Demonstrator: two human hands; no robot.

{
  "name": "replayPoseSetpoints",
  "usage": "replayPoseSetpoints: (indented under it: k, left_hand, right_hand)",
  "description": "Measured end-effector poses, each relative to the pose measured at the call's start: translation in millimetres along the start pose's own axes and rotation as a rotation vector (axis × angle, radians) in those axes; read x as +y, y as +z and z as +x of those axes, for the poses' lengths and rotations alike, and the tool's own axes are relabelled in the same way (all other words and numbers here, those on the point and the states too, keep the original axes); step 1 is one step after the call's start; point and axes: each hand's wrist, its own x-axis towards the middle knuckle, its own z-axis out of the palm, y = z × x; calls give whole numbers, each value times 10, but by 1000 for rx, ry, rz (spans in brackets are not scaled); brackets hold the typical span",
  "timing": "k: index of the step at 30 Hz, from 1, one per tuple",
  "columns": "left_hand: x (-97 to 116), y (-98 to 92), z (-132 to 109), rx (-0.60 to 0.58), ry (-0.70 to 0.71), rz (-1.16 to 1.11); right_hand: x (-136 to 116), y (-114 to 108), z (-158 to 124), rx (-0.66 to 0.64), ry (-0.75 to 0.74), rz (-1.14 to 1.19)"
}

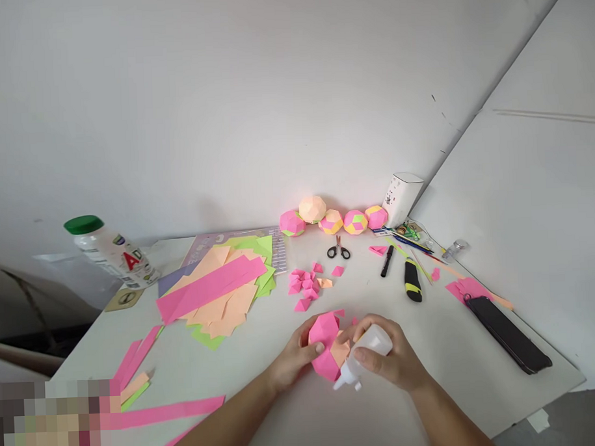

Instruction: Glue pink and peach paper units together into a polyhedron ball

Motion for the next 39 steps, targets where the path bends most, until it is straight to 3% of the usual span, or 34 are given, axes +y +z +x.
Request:
replayPoseSetpoints:
  k: [6, 11, 13, 17, 19, 24, 39]
  left_hand:
    - [-69, -62, 4, 44, -28, -93]
    - [-115, -95, -2, 53, -151, -306]
    - [-136, -124, -11, 98, -203, -374]
    - [-171, -187, -28, 147, -267, -417]
    - [-181, -203, -30, 154, -284, -413]
    - [-192, -204, -25, 230, -295, -424]
    - [-182, -207, -34, 206, -291, -393]
  right_hand:
    - [39, 5, 66, -38, 70, 249]
    - [72, -2, 63, -45, 49, 328]
    - [111, -23, 42, 37, -3, 307]
    - [205, -60, 1, 367, -186, 190]
    - [224, -58, -7, 430, -231, 132]
    - [194, -8, 15, 425, -231, 16]
    - [181, 20, 70, 483, -33, 148]
